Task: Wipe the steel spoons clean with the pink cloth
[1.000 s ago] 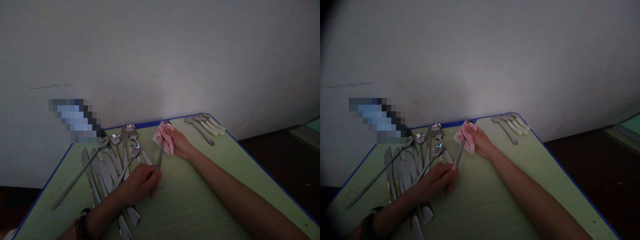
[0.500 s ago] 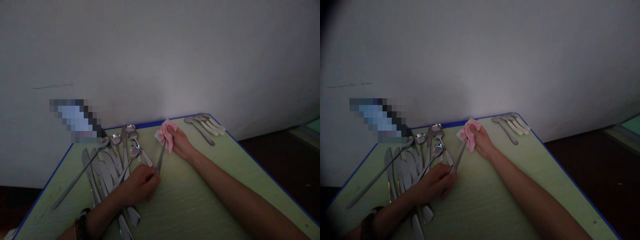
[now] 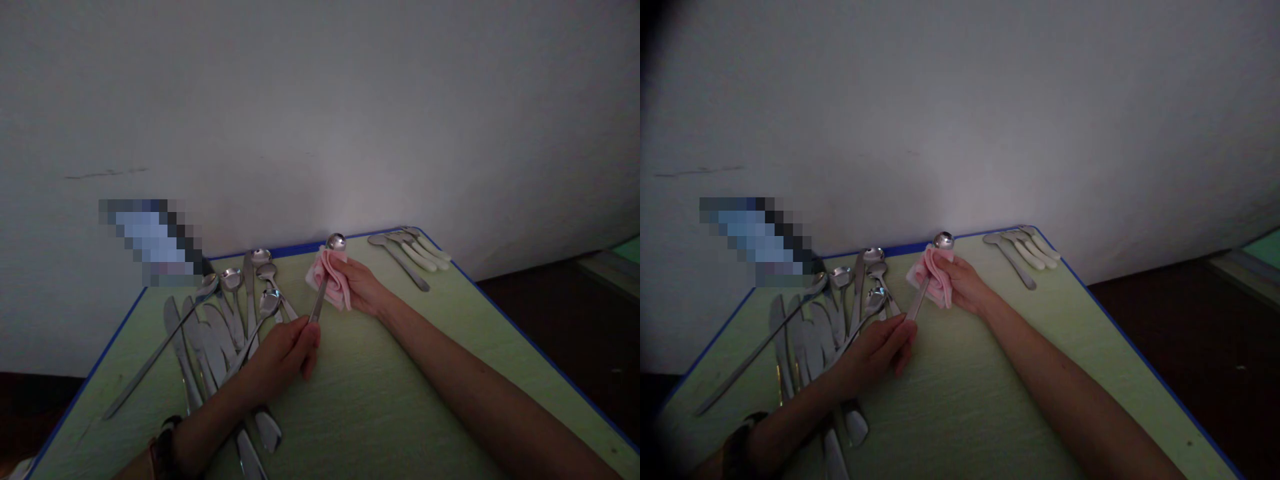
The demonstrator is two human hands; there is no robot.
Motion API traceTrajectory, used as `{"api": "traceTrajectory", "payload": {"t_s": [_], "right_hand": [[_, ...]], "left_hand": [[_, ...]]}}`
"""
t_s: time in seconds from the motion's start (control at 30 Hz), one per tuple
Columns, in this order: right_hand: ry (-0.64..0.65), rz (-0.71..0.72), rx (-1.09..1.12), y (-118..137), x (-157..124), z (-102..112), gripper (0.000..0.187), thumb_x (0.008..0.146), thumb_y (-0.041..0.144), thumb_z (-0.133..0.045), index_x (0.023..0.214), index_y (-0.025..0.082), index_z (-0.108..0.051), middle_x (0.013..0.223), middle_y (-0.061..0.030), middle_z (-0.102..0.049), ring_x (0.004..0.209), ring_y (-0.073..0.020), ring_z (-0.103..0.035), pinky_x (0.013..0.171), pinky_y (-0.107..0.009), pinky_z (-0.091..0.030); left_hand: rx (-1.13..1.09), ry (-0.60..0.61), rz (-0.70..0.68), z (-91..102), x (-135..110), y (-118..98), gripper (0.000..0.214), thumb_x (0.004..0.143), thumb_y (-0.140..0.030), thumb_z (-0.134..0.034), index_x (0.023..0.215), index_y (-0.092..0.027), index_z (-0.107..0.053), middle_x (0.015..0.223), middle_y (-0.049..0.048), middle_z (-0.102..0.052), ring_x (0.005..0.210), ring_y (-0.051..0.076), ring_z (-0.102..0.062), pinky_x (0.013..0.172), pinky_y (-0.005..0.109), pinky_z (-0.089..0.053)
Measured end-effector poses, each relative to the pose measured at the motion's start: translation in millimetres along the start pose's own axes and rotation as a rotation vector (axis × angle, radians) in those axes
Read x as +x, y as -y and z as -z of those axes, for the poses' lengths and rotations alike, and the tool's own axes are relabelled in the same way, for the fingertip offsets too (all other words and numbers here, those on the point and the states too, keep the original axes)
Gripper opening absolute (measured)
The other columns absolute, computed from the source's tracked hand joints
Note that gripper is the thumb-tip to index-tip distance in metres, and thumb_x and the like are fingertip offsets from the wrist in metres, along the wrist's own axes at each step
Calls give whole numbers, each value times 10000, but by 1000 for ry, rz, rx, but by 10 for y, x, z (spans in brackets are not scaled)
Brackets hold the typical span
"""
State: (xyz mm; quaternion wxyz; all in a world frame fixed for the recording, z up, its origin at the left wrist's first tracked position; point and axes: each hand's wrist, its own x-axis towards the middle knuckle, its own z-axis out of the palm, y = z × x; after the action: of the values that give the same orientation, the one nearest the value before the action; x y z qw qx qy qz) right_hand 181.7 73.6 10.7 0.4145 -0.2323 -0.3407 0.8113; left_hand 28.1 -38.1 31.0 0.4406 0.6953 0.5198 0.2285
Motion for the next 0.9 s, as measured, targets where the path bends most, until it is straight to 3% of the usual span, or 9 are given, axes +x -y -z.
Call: {"api": "traceTrajectory", "payload": {"t_s": [0.17,0.37,0.57,0.9], "right_hand": [[-188,140,101,-38,45,-20,152,754,300,-690,790,171,-619,737,1,-658,630,-100,-601,654,-224,-526],[-331,382,83,-82,87,-30,215,732,335,-704,843,205,-573,791,20,-659,707,-110,-601,672,-236,-514],[-152,252,-33,-41,37,-54,249,727,395,-698,782,165,-620,657,7,-624,533,-91,-523,517,-210,-450],[-222,123,-15,11,20,-42,228,634,293,-787,774,159,-666,725,-16,-689,631,-107,-602,597,-191,-508]], "left_hand": [[16,37,-31,-2,-17,6,430,923,-366,-301,547,-199,-427,429,-40,-481,429,97,-442,521,205,-370],[-40,101,-34,15,-63,54,438,868,-317,-325,456,-200,-417,355,-39,-418,355,85,-383,444,206,-326],[-385,170,20,35,-55,174,381,799,-316,-355,436,-203,-380,323,-51,-358,309,68,-283,367,205,-236],[-472,49,1,7,-8,51,317,866,-423,-370,664,-189,-442,467,-42,-475,443,93,-399,461,202,-336]]}}
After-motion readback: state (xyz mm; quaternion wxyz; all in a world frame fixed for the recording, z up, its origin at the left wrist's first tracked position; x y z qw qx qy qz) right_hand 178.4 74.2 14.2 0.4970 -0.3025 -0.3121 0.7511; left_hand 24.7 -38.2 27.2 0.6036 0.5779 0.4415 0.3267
